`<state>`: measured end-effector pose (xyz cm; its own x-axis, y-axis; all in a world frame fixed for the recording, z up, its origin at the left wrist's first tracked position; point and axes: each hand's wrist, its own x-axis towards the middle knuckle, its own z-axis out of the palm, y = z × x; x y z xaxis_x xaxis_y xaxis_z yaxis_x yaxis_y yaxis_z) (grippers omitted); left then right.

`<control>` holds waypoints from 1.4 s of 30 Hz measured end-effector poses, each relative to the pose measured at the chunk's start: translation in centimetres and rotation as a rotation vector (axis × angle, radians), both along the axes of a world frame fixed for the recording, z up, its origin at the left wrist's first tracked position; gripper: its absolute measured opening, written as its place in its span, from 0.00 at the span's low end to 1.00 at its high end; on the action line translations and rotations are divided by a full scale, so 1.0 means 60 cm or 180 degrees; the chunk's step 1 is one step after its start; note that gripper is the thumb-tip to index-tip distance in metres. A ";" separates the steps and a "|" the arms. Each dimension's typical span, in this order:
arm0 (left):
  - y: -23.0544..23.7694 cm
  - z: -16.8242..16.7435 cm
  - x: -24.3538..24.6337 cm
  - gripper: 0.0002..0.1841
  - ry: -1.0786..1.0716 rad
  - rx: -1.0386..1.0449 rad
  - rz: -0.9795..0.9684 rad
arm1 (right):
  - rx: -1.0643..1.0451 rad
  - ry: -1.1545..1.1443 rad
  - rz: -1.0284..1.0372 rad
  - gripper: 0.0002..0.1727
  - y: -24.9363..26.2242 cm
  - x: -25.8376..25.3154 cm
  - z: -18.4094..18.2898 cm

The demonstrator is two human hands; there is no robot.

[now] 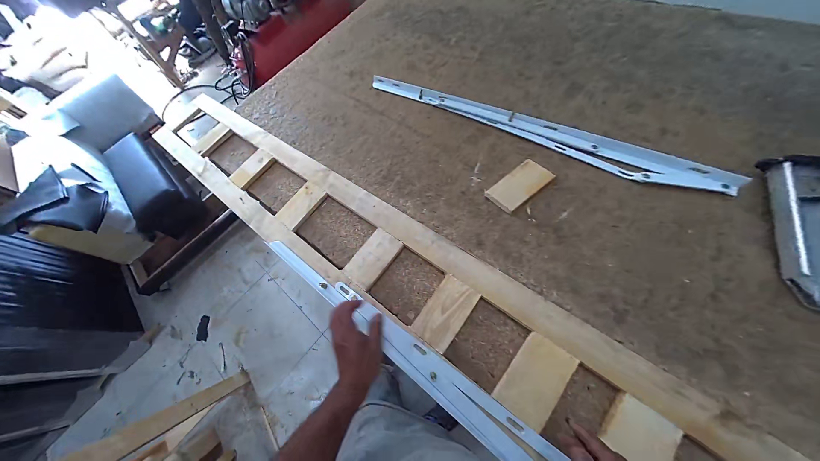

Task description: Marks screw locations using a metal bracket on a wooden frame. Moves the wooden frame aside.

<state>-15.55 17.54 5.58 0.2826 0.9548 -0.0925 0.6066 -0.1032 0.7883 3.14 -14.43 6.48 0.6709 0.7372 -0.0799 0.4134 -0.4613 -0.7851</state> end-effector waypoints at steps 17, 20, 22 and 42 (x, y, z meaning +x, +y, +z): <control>0.191 -0.087 -0.031 0.28 -0.1812 -0.3325 0.1510 | 0.0196 0.0858 0.1094 0.20 0.578 -0.101 0.031; 0.189 -0.087 -0.032 0.24 -0.1835 -0.3367 0.1524 | -0.0067 0.1019 0.1093 0.18 0.601 -0.109 0.011; 0.188 -0.091 -0.035 0.23 -0.1859 -0.3334 0.1486 | -0.0187 0.1005 0.1187 0.18 0.605 -0.110 -0.001; 0.182 -0.112 -0.042 0.20 -0.1658 -0.2965 0.1231 | -0.0859 -0.1061 0.2297 0.14 0.598 -0.133 -0.056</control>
<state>-18.08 28.46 -1.17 0.1956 0.6074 -0.7700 0.0463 0.7785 0.6259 -4.86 21.47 3.14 0.0617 0.9786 -0.1962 0.8699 -0.1491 -0.4702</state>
